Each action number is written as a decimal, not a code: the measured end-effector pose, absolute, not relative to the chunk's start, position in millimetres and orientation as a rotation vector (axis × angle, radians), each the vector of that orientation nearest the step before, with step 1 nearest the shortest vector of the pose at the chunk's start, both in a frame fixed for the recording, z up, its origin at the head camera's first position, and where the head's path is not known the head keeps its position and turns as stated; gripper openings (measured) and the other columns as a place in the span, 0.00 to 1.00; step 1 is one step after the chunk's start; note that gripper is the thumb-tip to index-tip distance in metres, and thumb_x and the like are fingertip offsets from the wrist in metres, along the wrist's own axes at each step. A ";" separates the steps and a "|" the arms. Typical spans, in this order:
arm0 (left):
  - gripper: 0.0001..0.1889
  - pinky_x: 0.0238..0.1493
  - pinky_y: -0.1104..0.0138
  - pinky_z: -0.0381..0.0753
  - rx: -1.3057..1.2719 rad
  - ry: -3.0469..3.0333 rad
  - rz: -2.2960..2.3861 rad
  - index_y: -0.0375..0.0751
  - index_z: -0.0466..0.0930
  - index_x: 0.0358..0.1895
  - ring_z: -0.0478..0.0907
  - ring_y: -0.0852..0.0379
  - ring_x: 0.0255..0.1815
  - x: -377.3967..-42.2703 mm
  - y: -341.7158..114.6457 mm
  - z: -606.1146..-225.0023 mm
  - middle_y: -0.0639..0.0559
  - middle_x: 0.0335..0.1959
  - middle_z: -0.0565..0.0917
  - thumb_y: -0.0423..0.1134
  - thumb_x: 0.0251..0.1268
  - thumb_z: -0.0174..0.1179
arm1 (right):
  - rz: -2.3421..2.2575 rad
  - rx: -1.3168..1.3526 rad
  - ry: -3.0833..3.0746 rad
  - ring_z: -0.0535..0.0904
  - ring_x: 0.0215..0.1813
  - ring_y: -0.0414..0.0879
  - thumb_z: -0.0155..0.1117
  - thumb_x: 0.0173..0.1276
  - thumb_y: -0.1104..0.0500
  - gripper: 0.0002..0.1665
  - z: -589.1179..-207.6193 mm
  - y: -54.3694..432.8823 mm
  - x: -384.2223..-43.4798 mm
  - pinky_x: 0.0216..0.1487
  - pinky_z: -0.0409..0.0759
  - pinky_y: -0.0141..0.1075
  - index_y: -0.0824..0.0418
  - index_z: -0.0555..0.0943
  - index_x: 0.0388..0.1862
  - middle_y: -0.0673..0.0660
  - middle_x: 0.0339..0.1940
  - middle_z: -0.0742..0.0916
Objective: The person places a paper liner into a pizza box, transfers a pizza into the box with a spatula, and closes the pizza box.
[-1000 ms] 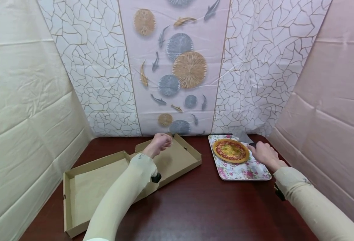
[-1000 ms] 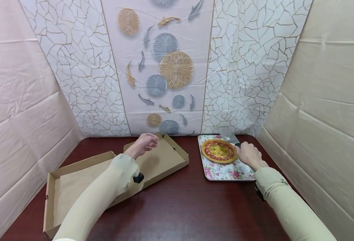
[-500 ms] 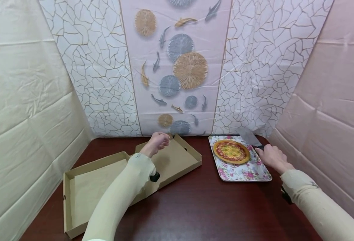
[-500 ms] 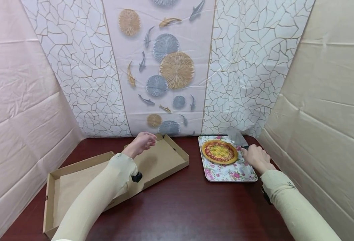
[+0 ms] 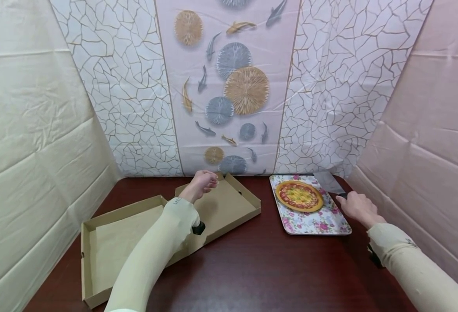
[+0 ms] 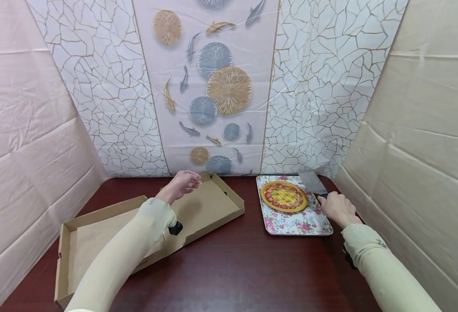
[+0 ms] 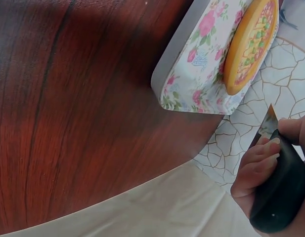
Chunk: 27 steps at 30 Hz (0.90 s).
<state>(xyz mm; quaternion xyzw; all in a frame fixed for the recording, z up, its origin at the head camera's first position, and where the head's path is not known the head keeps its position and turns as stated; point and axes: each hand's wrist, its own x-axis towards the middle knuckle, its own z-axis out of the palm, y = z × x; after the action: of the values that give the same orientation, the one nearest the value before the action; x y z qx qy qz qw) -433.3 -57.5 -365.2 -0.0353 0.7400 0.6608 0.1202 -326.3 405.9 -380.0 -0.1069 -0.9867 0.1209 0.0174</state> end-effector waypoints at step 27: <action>0.15 0.29 0.72 0.74 -0.102 2.127 1.956 0.34 0.73 0.55 0.79 0.59 0.31 -432.5 -58.2 -365.4 0.46 0.39 0.80 0.34 0.68 0.53 | 0.322 -0.322 -3.090 0.76 0.43 0.76 0.47 0.71 0.40 0.35 -374.6 427.6 -315.2 0.31 0.73 0.57 0.73 0.78 0.40 0.84 0.49 0.76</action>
<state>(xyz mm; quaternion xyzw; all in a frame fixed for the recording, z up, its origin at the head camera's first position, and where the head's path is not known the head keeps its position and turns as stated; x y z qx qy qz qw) -432.5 -58.2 -365.4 -0.0350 0.7298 0.6712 0.1247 -315.2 427.6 -374.6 -0.1031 -0.9893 0.1030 0.0091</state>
